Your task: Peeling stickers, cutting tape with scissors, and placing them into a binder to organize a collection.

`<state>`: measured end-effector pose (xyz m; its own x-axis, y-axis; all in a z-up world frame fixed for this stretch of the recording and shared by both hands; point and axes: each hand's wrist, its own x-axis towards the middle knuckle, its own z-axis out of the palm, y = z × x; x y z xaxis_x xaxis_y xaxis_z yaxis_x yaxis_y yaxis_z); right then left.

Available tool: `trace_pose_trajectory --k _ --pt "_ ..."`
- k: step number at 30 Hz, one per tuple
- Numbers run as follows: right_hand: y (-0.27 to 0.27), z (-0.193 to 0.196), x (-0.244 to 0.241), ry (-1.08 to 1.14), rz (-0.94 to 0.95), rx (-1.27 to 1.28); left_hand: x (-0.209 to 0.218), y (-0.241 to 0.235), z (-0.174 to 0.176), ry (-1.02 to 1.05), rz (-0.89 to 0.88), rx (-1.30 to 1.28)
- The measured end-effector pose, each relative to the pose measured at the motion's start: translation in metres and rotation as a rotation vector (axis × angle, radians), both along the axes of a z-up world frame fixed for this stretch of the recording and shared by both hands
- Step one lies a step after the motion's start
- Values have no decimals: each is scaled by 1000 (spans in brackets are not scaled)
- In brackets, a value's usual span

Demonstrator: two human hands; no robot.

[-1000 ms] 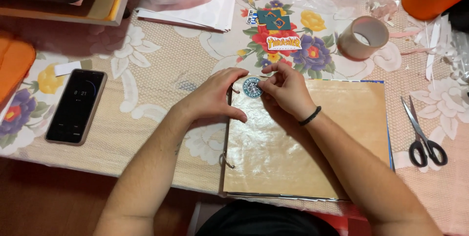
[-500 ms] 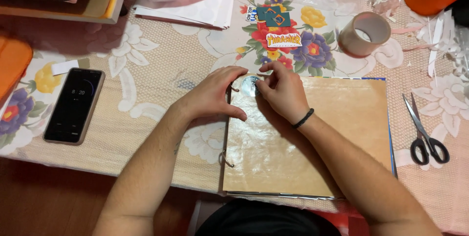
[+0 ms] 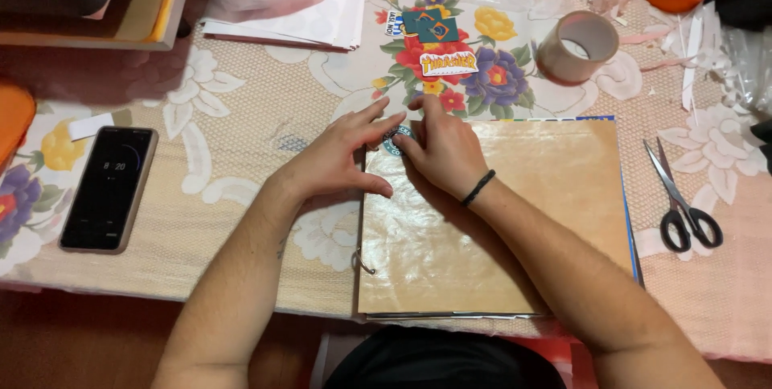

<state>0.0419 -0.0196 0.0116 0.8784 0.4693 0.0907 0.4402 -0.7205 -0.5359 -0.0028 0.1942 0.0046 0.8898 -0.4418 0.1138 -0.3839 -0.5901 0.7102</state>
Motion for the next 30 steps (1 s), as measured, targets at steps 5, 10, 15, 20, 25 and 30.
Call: trace_pose_trajectory --k 5,10,15,20,25,30 --pt "-19 7 10 102 72 64 0 -2 1 -31 -44 16" --pt "-94 39 53 67 170 1 5 1 -3 -123 -22 96" --pt "-183 -12 130 -620 -166 -286 -2 -5 7 -301 -110 123" --pt "-211 -62 180 -888 -145 -370 -8 -13 17 -140 -57 -62" --pt "-191 14 110 -412 52 155 -12 -40 76 -380 187 -272" --pt "-169 116 -2 -359 317 357 -20 -100 143 -486 149 -391"
